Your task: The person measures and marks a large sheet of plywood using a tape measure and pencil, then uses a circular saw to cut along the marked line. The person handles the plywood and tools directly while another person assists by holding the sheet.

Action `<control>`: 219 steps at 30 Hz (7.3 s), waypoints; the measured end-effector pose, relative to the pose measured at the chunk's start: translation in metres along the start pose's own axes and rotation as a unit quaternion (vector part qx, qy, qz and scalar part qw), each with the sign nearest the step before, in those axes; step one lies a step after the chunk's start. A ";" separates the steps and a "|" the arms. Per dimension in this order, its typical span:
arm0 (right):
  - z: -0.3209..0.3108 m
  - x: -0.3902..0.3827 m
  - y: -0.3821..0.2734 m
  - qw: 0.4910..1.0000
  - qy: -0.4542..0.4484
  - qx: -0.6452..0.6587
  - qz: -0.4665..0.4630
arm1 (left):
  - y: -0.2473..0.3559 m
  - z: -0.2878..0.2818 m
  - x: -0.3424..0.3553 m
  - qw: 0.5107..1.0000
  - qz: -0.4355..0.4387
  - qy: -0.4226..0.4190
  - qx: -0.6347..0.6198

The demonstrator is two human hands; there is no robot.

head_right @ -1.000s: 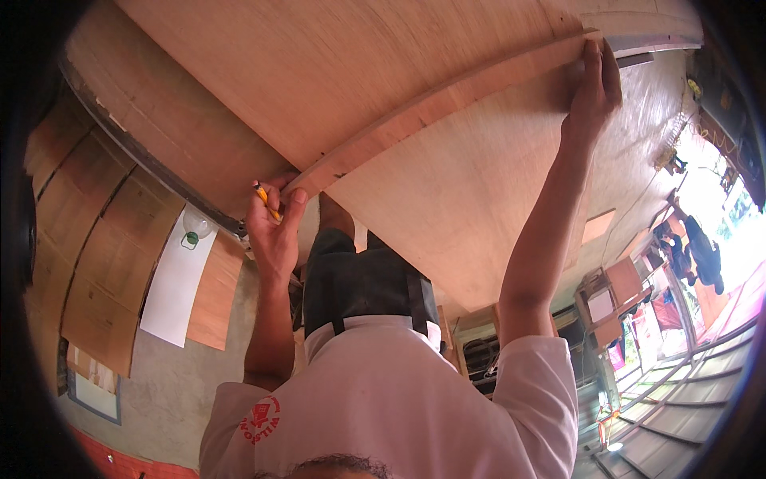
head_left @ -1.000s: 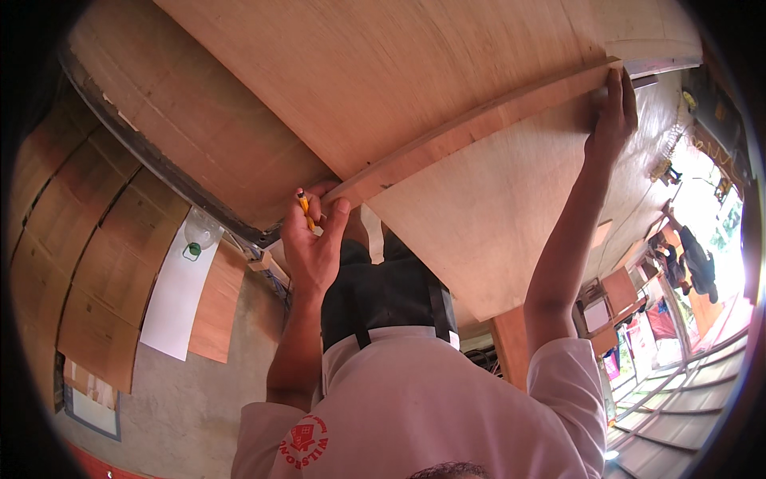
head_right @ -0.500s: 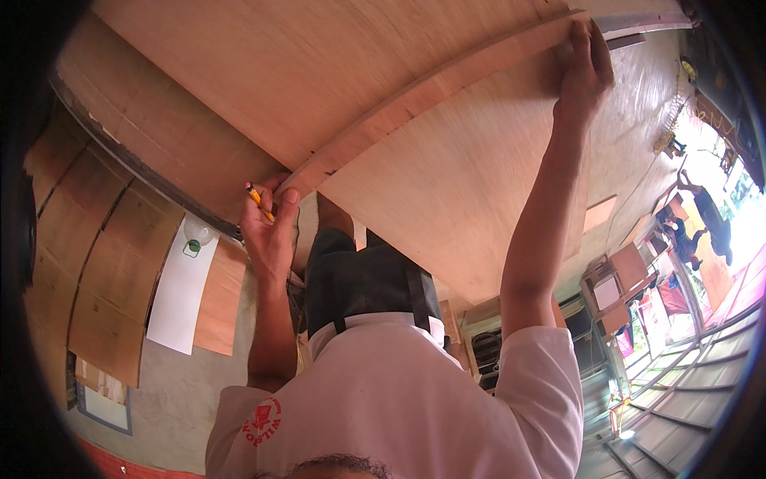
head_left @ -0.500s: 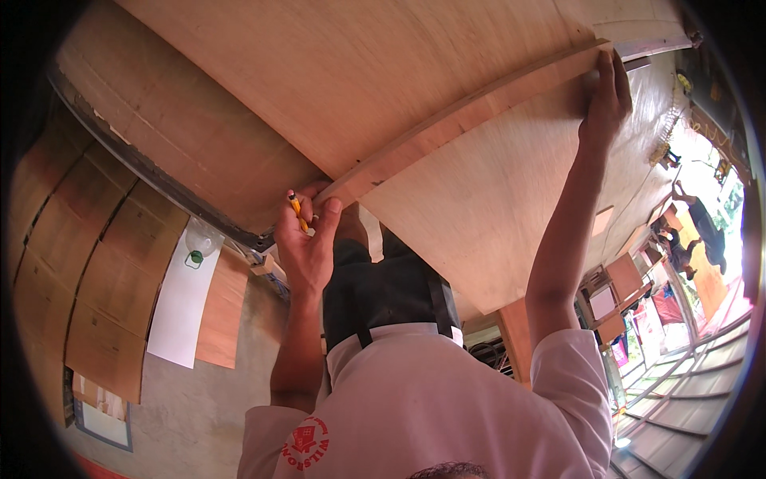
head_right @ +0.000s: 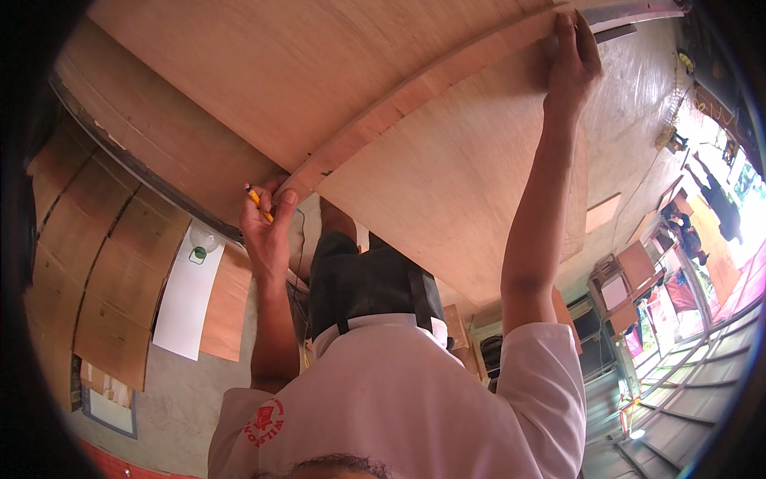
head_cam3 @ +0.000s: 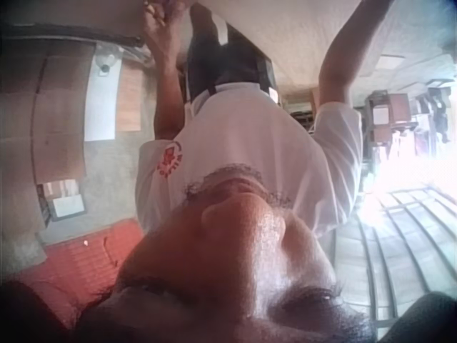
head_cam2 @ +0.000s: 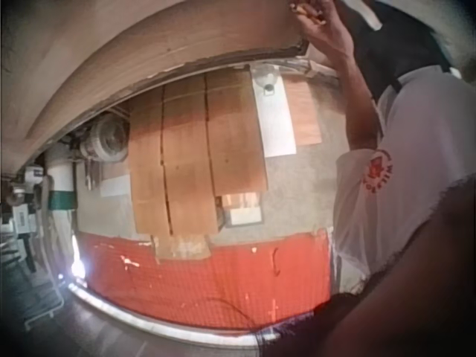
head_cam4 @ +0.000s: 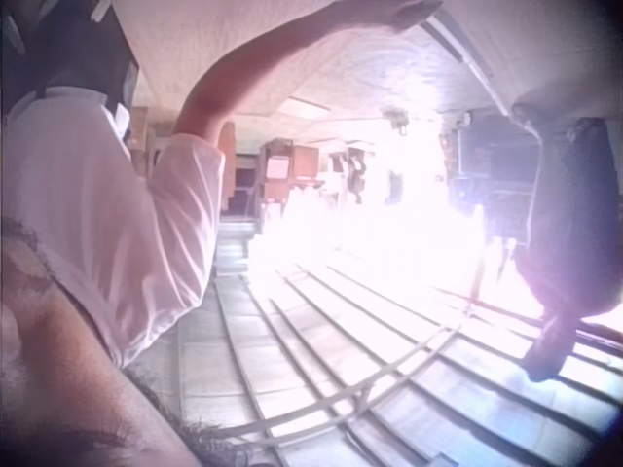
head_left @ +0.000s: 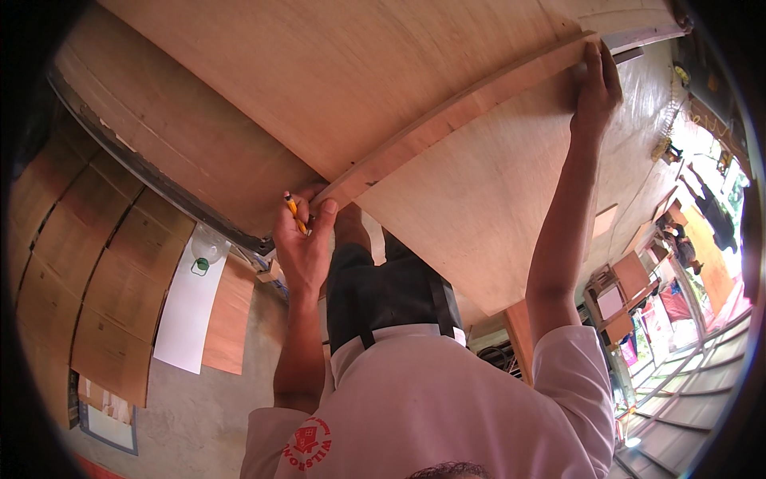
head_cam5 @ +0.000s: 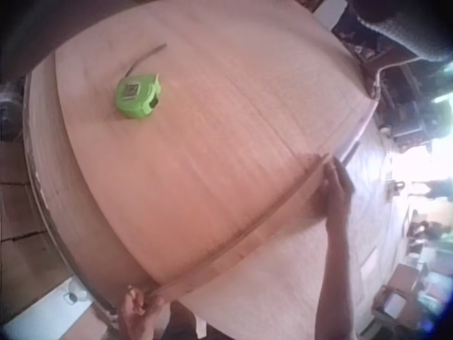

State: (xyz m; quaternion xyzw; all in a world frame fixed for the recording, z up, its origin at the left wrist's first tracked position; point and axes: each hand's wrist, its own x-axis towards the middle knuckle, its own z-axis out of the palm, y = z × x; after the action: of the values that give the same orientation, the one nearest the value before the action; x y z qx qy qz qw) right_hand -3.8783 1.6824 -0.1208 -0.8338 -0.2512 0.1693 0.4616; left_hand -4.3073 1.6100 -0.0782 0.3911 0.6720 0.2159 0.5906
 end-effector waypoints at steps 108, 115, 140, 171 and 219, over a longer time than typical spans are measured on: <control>0.004 0.004 0.022 0.995 0.039 -0.039 -0.078 | 0.004 0.011 -0.005 0.994 0.059 0.036 0.083; 0.003 0.002 0.017 0.995 0.035 -0.060 -0.070 | 0.011 0.012 -0.002 0.986 0.084 0.022 0.140; -0.004 -0.032 -0.016 0.949 0.091 -0.242 -0.182 | 0.018 0.010 -0.007 0.984 0.086 0.043 0.147; 0.035 -0.158 -0.101 0.897 -0.270 -0.349 0.009 | 0.175 0.205 0.147 0.890 0.351 -0.281 0.077; 0.041 -0.158 -0.090 0.876 -0.264 -0.403 -0.005 | 0.103 -0.073 0.057 0.767 0.363 -0.335 0.410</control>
State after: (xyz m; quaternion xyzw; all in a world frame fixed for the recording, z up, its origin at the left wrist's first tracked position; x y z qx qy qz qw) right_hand -4.0521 1.6602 -0.0574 -0.8708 -0.4143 0.2645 0.0030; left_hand -4.3492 1.7288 -0.0209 0.8581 0.2642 -0.0264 0.4396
